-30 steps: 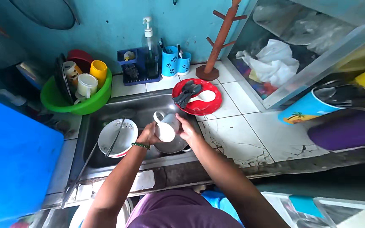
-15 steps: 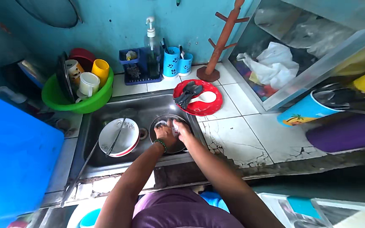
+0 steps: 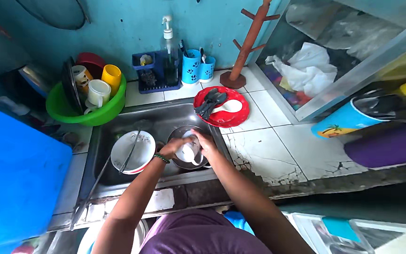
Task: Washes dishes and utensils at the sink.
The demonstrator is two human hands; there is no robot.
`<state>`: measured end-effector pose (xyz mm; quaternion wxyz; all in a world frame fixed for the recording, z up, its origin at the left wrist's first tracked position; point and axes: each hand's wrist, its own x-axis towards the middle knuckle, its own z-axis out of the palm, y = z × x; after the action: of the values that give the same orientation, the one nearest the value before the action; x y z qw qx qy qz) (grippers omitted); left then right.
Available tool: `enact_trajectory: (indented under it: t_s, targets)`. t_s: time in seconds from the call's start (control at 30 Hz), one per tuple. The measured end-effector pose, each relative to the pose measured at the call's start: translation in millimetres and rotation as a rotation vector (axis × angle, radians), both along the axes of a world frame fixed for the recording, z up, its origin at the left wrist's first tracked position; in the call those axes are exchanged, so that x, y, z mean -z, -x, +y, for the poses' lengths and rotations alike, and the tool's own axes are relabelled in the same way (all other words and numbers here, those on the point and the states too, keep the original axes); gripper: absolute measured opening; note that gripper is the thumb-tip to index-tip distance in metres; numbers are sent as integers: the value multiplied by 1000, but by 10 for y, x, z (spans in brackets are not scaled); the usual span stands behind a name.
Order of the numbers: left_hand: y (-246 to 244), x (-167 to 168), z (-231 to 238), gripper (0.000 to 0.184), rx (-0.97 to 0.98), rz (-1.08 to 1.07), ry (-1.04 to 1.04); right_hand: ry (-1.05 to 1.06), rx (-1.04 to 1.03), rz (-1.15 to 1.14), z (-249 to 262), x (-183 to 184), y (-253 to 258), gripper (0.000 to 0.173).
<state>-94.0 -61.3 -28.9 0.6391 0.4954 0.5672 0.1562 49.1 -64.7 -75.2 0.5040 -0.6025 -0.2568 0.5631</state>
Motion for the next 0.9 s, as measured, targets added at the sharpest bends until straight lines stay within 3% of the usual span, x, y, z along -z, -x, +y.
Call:
enact_trajectory:
  t_s: [0.1,0.2,0.33,0.5,0.57,0.8,0.9]
  targets:
    - [-66,134,43,70,221,281,-285,51,-38,-177,-9,7,15,46]
    - [-193,216,71,96,397,556,-368,113,-88,-305,2,-16,14,51]
    - [-272,289,61,97,416,738,-382,137,-112,-344,41,-6,10,50]
    - [-269,287,73,95,472,713,-431,141,-110,-334,70,40,-13,50]
    - [-236,173,34,94,490,736,-467,166,-124,-215,41,28,-23,53]
    - [-195,-740,-192,77,416,719,-709,68,-111,472,-69,-214,-112,49]
    - [-167,-950,-233,76,386,684,-815,12,-105,626,-149,-318,-63,52]
